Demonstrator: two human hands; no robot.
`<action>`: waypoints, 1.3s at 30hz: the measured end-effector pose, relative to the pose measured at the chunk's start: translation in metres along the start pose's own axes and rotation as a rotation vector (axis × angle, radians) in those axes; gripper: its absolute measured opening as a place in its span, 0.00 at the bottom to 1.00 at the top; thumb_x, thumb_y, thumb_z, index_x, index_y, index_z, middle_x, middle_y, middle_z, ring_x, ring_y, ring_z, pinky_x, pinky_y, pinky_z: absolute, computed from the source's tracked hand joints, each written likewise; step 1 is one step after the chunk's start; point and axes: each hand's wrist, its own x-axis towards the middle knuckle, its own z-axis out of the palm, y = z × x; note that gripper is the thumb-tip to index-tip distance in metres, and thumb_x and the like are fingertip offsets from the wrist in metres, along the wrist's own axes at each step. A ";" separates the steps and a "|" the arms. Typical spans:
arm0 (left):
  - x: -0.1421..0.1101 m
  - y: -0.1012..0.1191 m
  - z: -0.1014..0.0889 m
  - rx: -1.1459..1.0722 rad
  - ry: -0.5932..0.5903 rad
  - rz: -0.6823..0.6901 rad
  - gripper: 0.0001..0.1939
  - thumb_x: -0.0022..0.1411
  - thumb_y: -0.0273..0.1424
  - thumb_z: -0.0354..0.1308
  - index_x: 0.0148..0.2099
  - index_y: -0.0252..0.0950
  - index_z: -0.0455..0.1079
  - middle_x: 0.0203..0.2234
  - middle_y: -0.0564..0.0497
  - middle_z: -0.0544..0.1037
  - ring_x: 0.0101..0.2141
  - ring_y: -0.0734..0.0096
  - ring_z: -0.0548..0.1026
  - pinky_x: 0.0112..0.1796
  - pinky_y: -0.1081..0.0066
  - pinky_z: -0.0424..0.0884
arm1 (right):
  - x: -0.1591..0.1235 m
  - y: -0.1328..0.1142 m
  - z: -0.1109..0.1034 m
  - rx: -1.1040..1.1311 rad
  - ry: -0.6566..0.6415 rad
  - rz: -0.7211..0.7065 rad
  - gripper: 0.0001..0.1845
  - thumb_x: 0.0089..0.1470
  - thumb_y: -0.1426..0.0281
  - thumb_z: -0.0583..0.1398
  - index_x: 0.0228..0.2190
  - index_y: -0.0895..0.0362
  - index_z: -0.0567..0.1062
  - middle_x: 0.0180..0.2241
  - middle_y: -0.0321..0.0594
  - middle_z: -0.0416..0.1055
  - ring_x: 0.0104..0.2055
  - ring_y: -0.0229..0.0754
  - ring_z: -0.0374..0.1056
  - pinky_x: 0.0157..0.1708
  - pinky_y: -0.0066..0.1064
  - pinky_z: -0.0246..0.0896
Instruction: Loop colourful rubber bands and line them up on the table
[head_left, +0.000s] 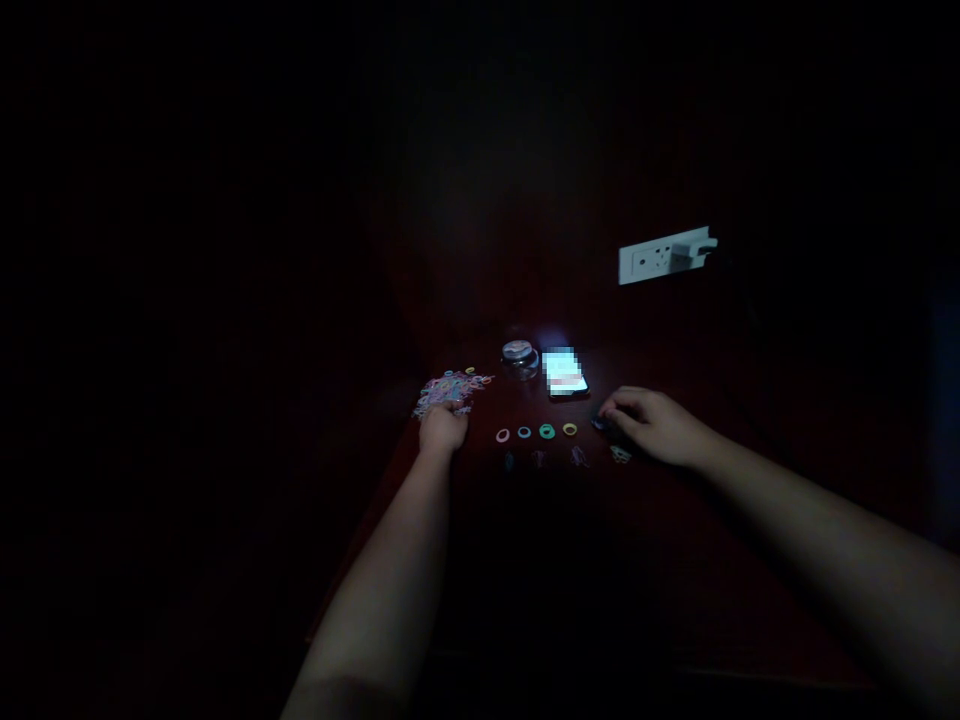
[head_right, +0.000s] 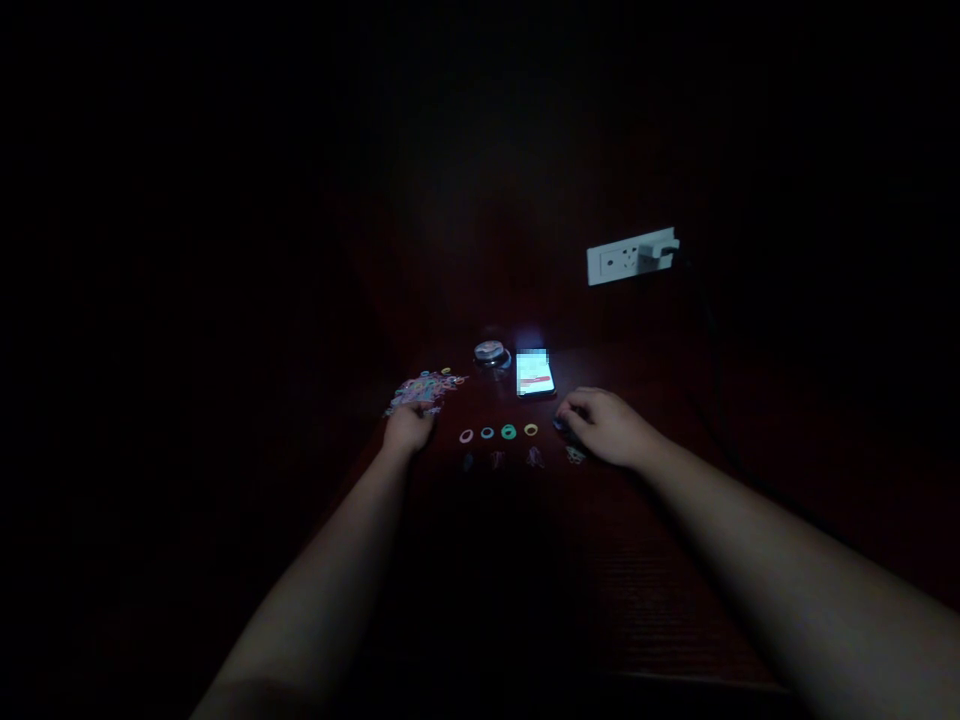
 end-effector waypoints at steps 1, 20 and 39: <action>0.000 0.000 0.000 0.003 -0.018 -0.004 0.11 0.54 0.31 0.61 0.41 0.40 0.79 0.39 0.45 0.82 0.40 0.58 0.79 0.46 0.64 0.72 | 0.000 0.000 0.000 0.006 0.002 -0.002 0.15 0.57 0.63 0.53 0.30 0.55 0.77 0.34 0.43 0.76 0.38 0.47 0.71 0.41 0.37 0.65; 0.000 -0.001 -0.002 -0.170 0.050 -0.036 0.08 0.59 0.32 0.58 0.40 0.37 0.75 0.33 0.48 0.81 0.34 0.66 0.78 0.39 0.70 0.72 | -0.001 0.001 0.000 -0.016 -0.004 0.004 0.14 0.58 0.62 0.53 0.31 0.54 0.76 0.34 0.41 0.76 0.38 0.45 0.71 0.40 0.35 0.65; 0.001 -0.001 -0.001 -0.237 0.090 -0.081 0.09 0.57 0.29 0.57 0.40 0.35 0.74 0.32 0.48 0.81 0.32 0.67 0.78 0.38 0.72 0.71 | -0.001 0.002 0.000 0.006 -0.009 0.011 0.15 0.56 0.61 0.54 0.31 0.55 0.77 0.33 0.42 0.76 0.36 0.46 0.71 0.37 0.35 0.64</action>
